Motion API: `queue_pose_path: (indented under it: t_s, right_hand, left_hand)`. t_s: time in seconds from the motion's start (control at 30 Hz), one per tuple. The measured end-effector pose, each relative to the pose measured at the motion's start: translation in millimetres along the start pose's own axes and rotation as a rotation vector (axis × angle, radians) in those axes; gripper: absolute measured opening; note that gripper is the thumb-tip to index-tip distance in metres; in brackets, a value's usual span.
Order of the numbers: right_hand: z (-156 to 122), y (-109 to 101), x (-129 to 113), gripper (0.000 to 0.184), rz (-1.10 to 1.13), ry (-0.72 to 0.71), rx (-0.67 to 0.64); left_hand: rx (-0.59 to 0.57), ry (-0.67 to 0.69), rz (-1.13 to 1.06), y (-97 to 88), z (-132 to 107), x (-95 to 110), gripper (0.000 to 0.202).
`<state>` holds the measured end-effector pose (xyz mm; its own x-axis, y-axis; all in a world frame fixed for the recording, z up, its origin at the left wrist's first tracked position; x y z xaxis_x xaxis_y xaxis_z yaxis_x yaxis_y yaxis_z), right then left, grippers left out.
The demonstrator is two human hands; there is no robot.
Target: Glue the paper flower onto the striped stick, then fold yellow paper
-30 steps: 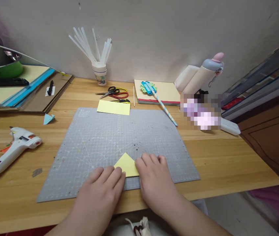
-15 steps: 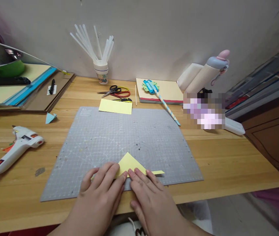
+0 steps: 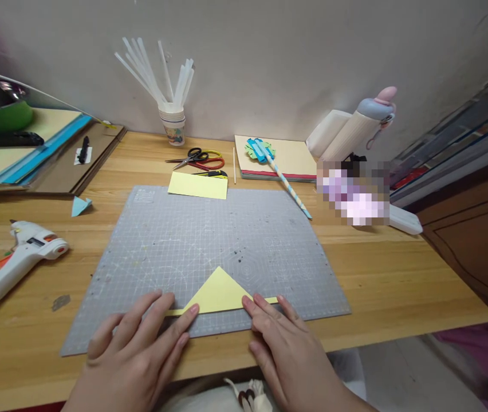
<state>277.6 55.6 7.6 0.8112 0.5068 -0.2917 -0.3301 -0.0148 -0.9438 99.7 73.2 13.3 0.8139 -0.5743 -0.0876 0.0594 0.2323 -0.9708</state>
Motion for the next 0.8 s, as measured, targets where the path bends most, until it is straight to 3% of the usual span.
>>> queue_pose_path:
  t_s: [0.17, 0.37, 0.57, 0.8]
  right_hand:
    - [1.0, -1.8, 1.8, 0.030, 0.025, 0.014, 0.002]
    - [-8.0, 3.7, 13.7, 0.042, 0.013, 0.050, -0.074]
    - [-9.5, 2.5, 16.3, 0.042, 0.008, 0.051, -0.071]
    - [1.7, -8.8, 13.0, 0.036, 0.057, 0.059, 0.026]
  left_hand:
    - [-0.022, -0.049, 0.016, 2.9, -16.8, -10.6, 0.046]
    - [-0.042, -0.095, -0.013, 2.5, -22.3, -18.7, 0.045]
    - [-0.008, -0.131, -0.100, -7.9, -3.5, -13.5, 0.031]
    - [0.101, -0.064, -0.277, -9.1, 31.9, 19.1, 0.024]
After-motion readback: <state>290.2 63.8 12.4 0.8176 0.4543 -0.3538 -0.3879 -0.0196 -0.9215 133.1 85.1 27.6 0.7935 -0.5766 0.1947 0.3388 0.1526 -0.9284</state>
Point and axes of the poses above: each hand's wrist, its own z-axis towards the middle knuckle, its own y-axis out of the palm, x = y × z, the point moved 8 cm from there along z, towards the middle knuckle, and after that the axes turned 3 degrees about -x, right-handed, at the moved point
